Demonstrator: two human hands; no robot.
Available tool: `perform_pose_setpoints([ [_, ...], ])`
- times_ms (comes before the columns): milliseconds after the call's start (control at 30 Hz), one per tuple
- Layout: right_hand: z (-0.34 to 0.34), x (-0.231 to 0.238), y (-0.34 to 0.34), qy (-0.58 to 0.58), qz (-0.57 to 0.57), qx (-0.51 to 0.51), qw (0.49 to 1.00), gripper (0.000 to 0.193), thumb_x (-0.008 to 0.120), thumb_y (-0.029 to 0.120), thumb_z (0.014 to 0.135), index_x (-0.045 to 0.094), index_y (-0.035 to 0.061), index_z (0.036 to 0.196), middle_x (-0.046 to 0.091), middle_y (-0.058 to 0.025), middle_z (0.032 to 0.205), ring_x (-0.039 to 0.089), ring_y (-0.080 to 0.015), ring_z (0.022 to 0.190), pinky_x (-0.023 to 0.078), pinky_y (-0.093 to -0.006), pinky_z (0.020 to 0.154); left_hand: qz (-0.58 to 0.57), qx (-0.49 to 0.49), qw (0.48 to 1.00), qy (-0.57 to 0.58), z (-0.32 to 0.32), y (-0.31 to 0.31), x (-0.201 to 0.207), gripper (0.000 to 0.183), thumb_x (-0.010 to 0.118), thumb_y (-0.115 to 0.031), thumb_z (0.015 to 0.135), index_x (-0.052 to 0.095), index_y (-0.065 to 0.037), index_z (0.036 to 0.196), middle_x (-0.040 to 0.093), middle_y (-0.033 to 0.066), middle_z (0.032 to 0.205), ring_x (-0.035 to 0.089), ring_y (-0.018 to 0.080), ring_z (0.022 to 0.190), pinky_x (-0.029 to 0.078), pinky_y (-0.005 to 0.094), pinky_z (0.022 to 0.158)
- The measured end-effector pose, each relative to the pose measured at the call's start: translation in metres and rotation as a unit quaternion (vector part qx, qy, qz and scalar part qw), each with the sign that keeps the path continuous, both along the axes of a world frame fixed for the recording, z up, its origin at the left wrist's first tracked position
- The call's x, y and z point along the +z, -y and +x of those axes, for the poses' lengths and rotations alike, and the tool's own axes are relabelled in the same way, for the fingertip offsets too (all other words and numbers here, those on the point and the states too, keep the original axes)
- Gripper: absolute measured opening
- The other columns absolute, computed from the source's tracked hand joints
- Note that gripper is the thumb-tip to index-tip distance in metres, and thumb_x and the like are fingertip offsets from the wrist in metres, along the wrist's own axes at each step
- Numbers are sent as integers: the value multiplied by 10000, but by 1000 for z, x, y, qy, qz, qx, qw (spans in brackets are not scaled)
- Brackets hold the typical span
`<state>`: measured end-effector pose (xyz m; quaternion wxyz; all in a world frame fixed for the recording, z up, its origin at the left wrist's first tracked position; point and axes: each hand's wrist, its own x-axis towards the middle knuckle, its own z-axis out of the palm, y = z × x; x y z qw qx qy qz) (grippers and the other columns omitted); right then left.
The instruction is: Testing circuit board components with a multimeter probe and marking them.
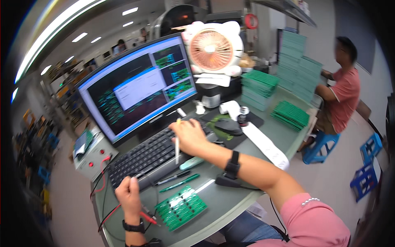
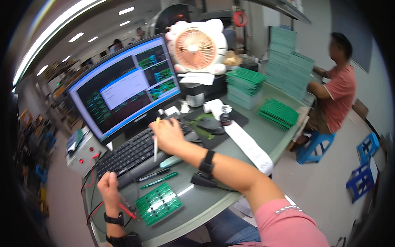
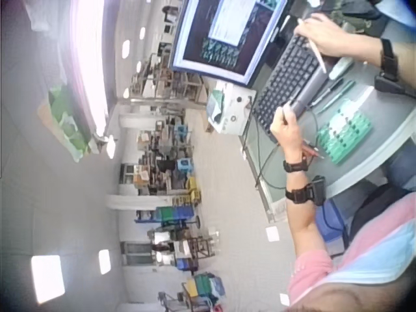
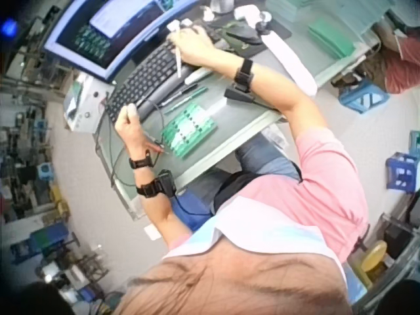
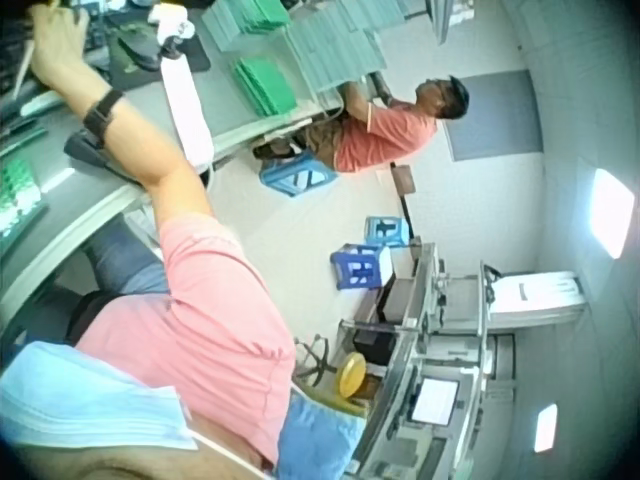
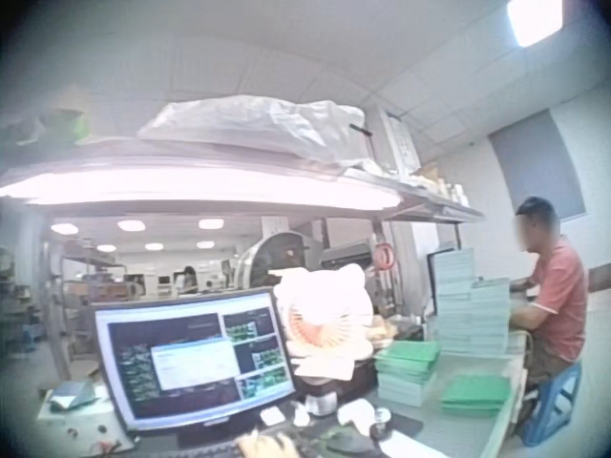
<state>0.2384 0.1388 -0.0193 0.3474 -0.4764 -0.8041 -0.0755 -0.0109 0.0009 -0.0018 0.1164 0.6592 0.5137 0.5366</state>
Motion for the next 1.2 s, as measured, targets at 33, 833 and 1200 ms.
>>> perform_pose_setpoints([
  [33, 0, -5, -3, -18, 30, 5, 999, 425, 684, 232, 827, 505, 105, 1191, 598, -120, 1116, 534, -290, 1139, 319, -540, 1026, -3, 7, 1000, 2, -3, -2, -5, 385, 539, -128, 927, 297, -33, 643, 251, -20, 598, 253, 64, 569, 211, 299, 487],
  [833, 11, -10, -7, -115, 3, 14, 993, 363, 626, 105, 843, 494, 69, 1180, 609, -137, 1042, 552, -313, 1084, 337, -533, 995, -21, -18, 1000, 6, -1, -8, -13, 410, 525, -100, 964, 278, -57, 641, 281, -36, 615, 251, 46, 560, 195, 268, 491],
  [1200, 68, 37, -26, -250, -187, 239, 920, 233, 527, 267, 972, 589, 43, 980, 703, -76, 738, 692, -184, 738, 503, -311, 658, 0, 10, 1000, -11, 6, -4, -5, 388, 567, -92, 920, 311, -22, 637, 266, -17, 577, 256, 57, 541, 206, 290, 474],
])
